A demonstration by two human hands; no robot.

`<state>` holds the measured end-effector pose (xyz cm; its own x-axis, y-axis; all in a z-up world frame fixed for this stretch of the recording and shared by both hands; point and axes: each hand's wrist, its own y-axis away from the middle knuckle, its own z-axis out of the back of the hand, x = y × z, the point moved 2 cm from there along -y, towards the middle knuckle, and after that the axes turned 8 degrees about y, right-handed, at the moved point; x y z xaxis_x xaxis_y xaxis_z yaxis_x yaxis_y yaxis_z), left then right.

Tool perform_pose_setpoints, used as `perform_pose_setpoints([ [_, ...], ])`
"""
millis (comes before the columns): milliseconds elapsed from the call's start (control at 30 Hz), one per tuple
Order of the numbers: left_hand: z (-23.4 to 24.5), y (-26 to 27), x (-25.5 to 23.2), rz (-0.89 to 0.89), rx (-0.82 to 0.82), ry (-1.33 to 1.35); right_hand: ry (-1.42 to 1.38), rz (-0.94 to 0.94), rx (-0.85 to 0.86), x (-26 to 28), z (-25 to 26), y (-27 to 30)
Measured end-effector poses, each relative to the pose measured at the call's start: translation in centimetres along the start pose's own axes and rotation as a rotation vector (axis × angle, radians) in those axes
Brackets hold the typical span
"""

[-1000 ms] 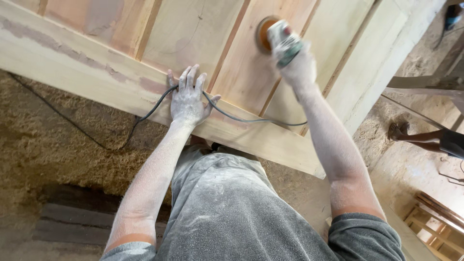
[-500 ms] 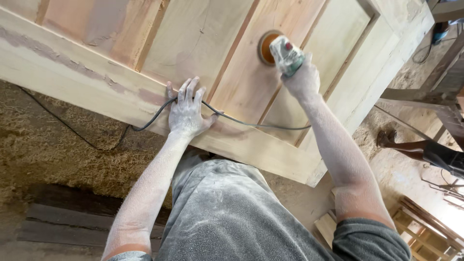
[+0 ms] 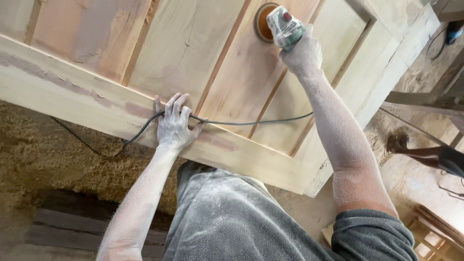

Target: The person uses an orbital sander to smooth the surface of a large wooden panel. They move the sander across the flat areas and along the raised frame edges, generating wood dust.

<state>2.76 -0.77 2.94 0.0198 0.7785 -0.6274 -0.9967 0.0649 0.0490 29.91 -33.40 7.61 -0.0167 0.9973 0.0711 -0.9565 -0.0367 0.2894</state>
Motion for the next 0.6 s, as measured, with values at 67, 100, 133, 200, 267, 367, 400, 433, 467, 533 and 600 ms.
perform_pose_setpoints([
  [67, -0.4, 0.7, 0.0, -0.02, -0.028, -0.022, 0.042, -0.005, -0.008, -0.8, -0.5, -1.8],
  [100, -0.6, 1.5, 0.0, -0.026, -0.036, -0.033, 0.031, -0.016, -0.002, -1.5, -1.0, -2.2],
  [133, -0.8, 1.4, 0.2, -0.038, -0.053, -0.027, 0.017, -0.023, -0.012, -2.0, -1.0, -3.5],
  [200, -1.1, 1.2, 0.6, -0.064, -0.088, -0.014, -0.007, -0.041, -0.04, -2.9, -0.8, -5.6],
  [267, -1.3, 1.2, 0.8, -0.119, -0.161, 0.015, -0.025, -0.067, -0.067, -3.7, -0.4, -6.8],
  [367, -1.4, 2.5, 0.5, -0.146, -0.218, 0.089, -0.068, -0.147, 0.038, -4.2, -0.3, -6.2],
  [400, -1.1, 2.2, 0.4, -0.152, -0.244, 0.111, -0.143, 0.008, -0.039, -3.6, 0.3, -5.7],
  [433, -0.8, 2.0, 0.1, -0.121, -0.246, 0.121, -0.218, 0.163, -0.115, -2.9, 0.4, -4.0],
  [467, -0.4, 1.7, -0.3, -0.096, -0.244, 0.137, -0.286, 0.311, -0.193, -2.1, 0.4, -1.9],
  [533, 0.7, 1.0, -1.8, -0.06, -0.202, 0.15, -0.116, 0.188, -0.097, -0.7, -0.3, 1.6],
  [600, 2.4, 0.2, -3.8, -0.035, -0.12, 0.144, -0.045, 0.111, 0.083, 0.1, -0.9, 5.3],
])
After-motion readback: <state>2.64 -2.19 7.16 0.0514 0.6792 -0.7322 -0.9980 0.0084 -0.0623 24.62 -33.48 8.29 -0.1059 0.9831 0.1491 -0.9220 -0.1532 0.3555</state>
